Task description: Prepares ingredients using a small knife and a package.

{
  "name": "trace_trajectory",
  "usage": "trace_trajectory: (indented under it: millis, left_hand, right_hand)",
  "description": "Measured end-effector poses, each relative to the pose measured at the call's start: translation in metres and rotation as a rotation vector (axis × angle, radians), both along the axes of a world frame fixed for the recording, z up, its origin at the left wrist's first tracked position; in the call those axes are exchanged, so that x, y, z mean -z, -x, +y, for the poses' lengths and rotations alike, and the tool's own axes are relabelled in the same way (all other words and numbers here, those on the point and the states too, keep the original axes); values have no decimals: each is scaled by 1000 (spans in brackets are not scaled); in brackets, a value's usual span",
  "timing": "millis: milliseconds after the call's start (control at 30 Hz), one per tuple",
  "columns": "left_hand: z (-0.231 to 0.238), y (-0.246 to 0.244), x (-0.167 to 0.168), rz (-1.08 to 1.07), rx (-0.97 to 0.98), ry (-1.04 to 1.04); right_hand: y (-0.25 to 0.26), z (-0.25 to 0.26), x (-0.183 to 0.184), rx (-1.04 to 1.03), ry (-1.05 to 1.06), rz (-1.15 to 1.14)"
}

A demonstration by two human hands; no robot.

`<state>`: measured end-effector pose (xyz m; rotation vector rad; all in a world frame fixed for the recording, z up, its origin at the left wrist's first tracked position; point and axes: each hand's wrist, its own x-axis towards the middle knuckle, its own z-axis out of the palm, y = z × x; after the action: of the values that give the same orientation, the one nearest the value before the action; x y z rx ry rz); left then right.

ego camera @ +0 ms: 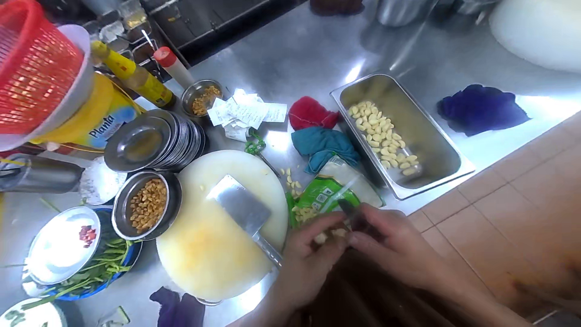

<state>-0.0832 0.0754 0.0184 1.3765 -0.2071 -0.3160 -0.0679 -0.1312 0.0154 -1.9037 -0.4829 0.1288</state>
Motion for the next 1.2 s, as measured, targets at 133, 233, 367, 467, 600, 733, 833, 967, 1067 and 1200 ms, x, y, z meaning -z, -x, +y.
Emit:
trace_trajectory:
  millis: [133,233,367,467,600,733,833,967,1067,1200]
  left_hand:
    - [-1,2,-10,-16,-62,-33]
    - [-3,5,-15,-83,-55,-80]
    - [-2,7,-17,-111,-49,-126]
    - [-2,8,-14,-138,-38,-131]
    - [-2,7,-17,-152,-48,-109]
    - [-4,-4,-27,-137,-74,-173]
    - [0,-22,-35,-156,-37,-237]
    - [6,-43,-47,-231,20,-288]
    - [10,-42,-39,-215,-58,-332]
    - [49,-14,7,11,-422,-495]
  right_hand:
    - [5,-4,2,-29,48,-144]
    - [7,-5,4,-73,67,-212]
    - [9,-6,7,-101,53,-211]
    - [11,-5,10,-94,21,-223]
    - [7,-4,11,-87,22,-244]
    - [-4,-4,6,-126,-19,-177]
    - [-19,0,0,-154,-83,-139]
    - [-36,5,-10,-148,-41,-241]
    - [-34,6,-7,-96,56,-316]
    - [-17,-1,26,-100,373,-463]
